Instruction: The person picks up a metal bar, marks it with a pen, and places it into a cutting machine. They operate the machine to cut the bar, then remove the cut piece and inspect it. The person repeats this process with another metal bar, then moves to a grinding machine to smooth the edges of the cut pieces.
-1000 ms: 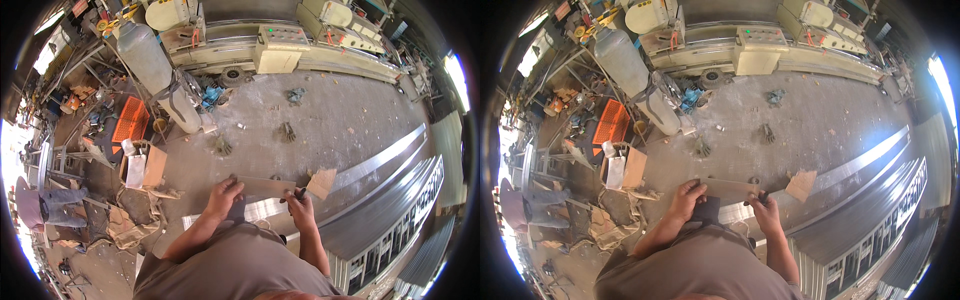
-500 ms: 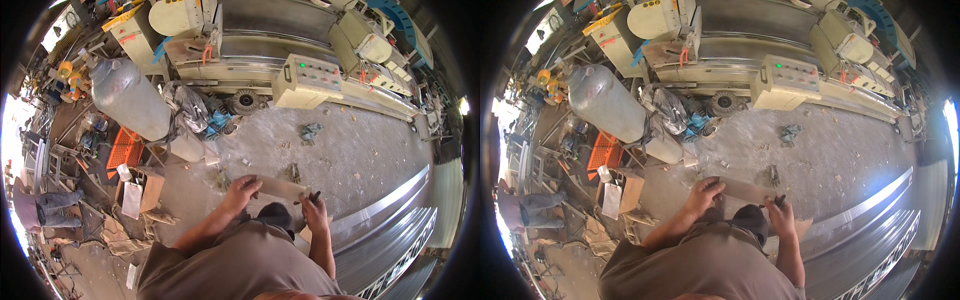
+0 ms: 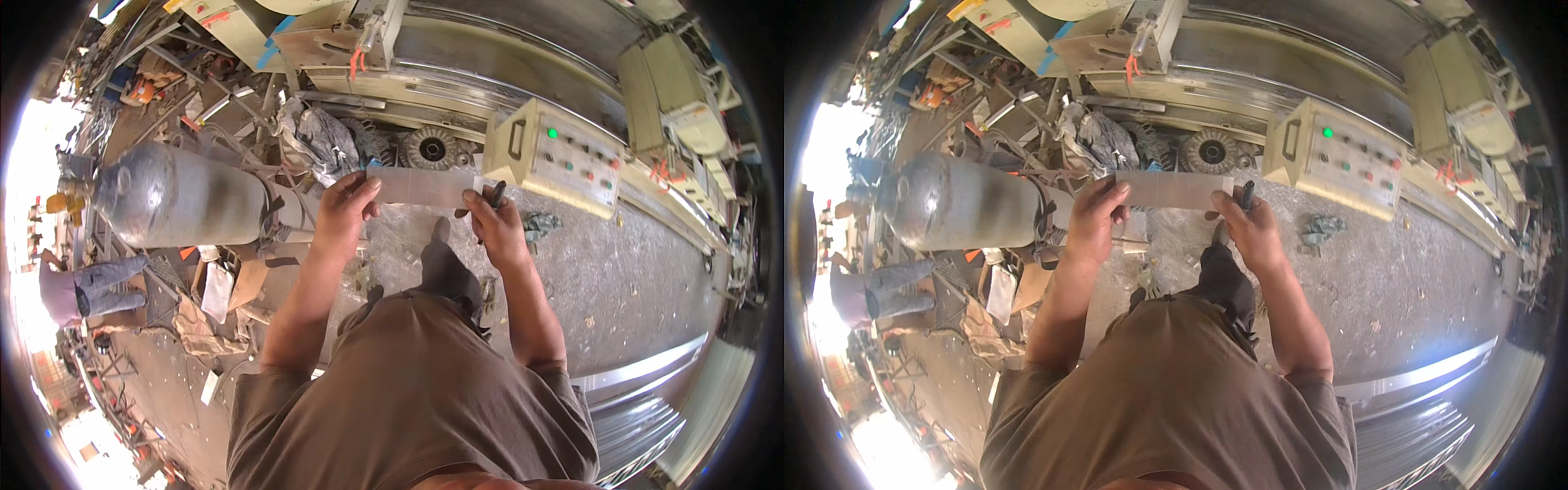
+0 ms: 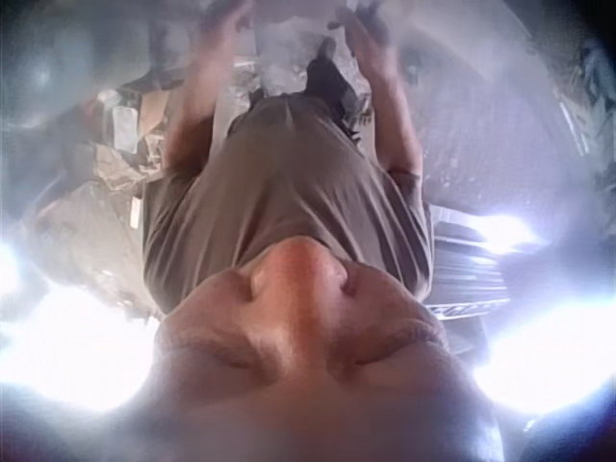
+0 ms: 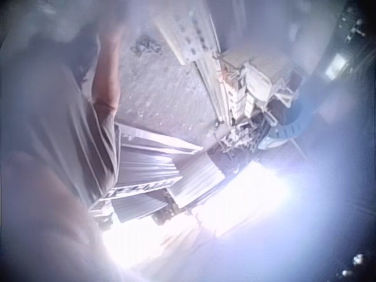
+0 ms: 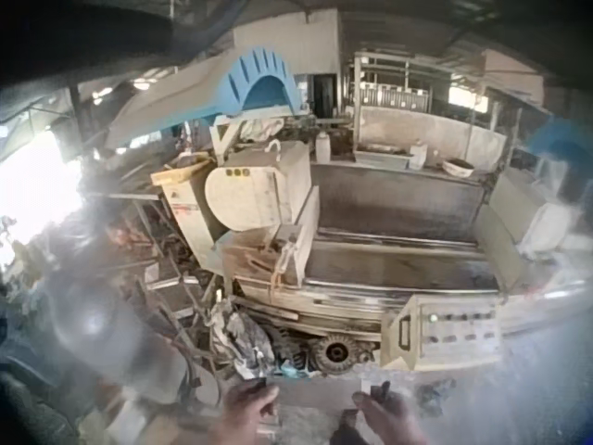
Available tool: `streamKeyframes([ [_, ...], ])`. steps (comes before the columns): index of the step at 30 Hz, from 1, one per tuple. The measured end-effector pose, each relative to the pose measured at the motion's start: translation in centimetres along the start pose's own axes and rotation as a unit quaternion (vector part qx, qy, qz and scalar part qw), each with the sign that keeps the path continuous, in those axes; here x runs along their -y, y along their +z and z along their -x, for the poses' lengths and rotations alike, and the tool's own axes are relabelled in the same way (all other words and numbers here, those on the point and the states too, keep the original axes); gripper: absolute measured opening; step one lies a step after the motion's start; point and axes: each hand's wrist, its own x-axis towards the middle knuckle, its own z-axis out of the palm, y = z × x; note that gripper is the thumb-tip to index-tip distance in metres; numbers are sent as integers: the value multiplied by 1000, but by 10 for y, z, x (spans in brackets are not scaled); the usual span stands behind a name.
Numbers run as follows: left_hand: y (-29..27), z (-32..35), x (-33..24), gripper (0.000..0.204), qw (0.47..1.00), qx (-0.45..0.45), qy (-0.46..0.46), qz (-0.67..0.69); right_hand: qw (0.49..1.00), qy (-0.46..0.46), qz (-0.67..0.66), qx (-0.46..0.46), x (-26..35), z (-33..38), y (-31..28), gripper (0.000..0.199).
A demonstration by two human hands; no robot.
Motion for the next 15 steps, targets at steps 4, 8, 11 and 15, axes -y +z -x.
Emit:
streamKeyframes([
  [4, 21, -81, -19, 13, 999, -32, -3, 9, 998, 1, 32, 45, 36, -99, -24, 30],
  [8, 38, -154, -52, 13, 996, -81, -20, 11, 997, 12, 36, 67, 82, -183, -27, 33],
  [11, 30, -219, -64, 14, 998, -68, -14, 8, 996, 2, 28, 89, 99, -249, -29, 27],
  [15, 4, -325, -82, 21, 994, -75, -49, -60, 994, 23, 45, 94, 123, -352, -12, 30],
])
